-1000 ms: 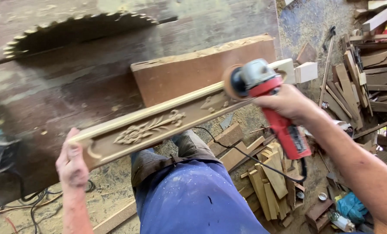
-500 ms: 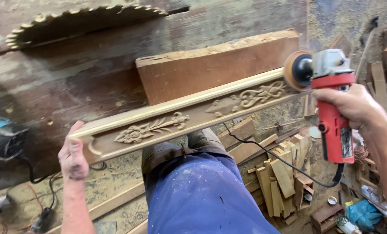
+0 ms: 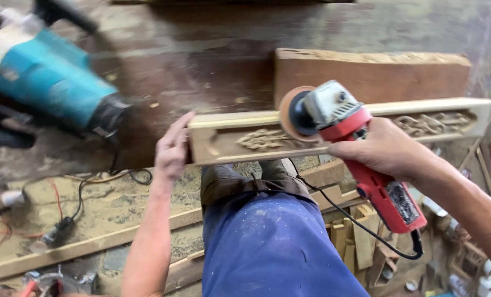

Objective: The person uses a red angle grinder with a sanding disc to smooth the surface of a carved wooden beam. They hold the beam with one hand and move the grinder along the carved details and flat edges, generating wood dust.

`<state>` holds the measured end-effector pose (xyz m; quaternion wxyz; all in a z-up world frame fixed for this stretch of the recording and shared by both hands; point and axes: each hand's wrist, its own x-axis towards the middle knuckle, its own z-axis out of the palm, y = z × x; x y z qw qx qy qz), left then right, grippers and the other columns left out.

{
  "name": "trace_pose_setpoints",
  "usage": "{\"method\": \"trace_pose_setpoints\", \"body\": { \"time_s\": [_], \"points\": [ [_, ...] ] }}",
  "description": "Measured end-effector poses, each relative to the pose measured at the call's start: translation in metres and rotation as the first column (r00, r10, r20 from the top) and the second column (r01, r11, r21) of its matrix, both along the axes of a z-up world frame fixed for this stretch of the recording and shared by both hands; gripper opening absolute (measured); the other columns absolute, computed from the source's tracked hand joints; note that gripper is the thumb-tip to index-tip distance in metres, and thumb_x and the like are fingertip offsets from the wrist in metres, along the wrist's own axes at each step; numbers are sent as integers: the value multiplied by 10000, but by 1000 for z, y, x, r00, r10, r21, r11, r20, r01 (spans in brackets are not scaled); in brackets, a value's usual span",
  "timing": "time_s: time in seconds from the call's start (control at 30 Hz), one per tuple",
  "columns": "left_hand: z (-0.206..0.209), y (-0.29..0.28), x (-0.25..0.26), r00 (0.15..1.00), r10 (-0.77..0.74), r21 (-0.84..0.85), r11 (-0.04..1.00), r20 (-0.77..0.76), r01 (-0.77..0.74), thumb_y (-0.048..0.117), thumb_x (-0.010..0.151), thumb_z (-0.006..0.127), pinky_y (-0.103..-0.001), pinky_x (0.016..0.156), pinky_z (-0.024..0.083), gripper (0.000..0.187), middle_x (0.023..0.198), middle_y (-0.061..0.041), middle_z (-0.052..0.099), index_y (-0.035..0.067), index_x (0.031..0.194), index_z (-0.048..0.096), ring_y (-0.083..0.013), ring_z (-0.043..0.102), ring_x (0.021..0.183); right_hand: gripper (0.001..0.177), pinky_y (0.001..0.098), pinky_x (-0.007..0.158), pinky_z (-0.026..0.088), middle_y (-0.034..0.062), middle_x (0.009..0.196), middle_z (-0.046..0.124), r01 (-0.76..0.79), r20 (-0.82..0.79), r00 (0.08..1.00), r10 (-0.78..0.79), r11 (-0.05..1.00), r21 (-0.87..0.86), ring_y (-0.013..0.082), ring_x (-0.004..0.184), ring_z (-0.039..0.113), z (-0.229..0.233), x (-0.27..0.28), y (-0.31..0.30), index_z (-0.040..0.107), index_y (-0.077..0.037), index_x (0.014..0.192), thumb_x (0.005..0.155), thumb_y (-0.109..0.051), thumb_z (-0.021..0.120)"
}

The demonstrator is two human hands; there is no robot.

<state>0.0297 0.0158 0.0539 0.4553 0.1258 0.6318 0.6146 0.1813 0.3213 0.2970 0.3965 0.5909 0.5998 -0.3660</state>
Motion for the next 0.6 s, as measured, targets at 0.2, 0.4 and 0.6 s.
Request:
{"method": "trace_pose_setpoints", "body": {
  "time_s": [0.2, 0.4, 0.6],
  "points": [
    [-37, -18, -3, 954, 29, 50, 999, -300, -15, 153, 1042, 593, -431, 1164, 414, 328, 1388, -92, 663, 154, 1356, 685, -237, 578, 1333, 212, 414, 604, 536, 216, 640, 670, -18, -111, 994, 14, 999, -37, 319, 589, 670, 6, -82, -78, 792, -5, 727, 662, -194, 864],
    [-50, -22, -3, 967, 78, 95, 994, -243, -57, 106, 1020, 647, -448, 1112, 475, 265, 1323, -136, 684, 96, 1276, 716, -252, 609, 1285, 228, 340, 572, 519, 153, 627, 659, -103, -145, 986, 87, 989, -109, 260, 573, 657, -9, -120, -105, 765, -52, 716, 606, -233, 849],
    [-39, -21, -9, 953, 12, 111, 994, -303, 23, 131, 1040, 618, -436, 1128, 453, 307, 1365, -141, 658, 96, 1338, 680, -251, 587, 1310, 237, 368, 548, 515, 204, 669, 661, 45, -102, 993, -58, 991, -126, 300, 567, 651, 8, -90, -73, 759, 16, 808, 703, -175, 852]
  ]
}}
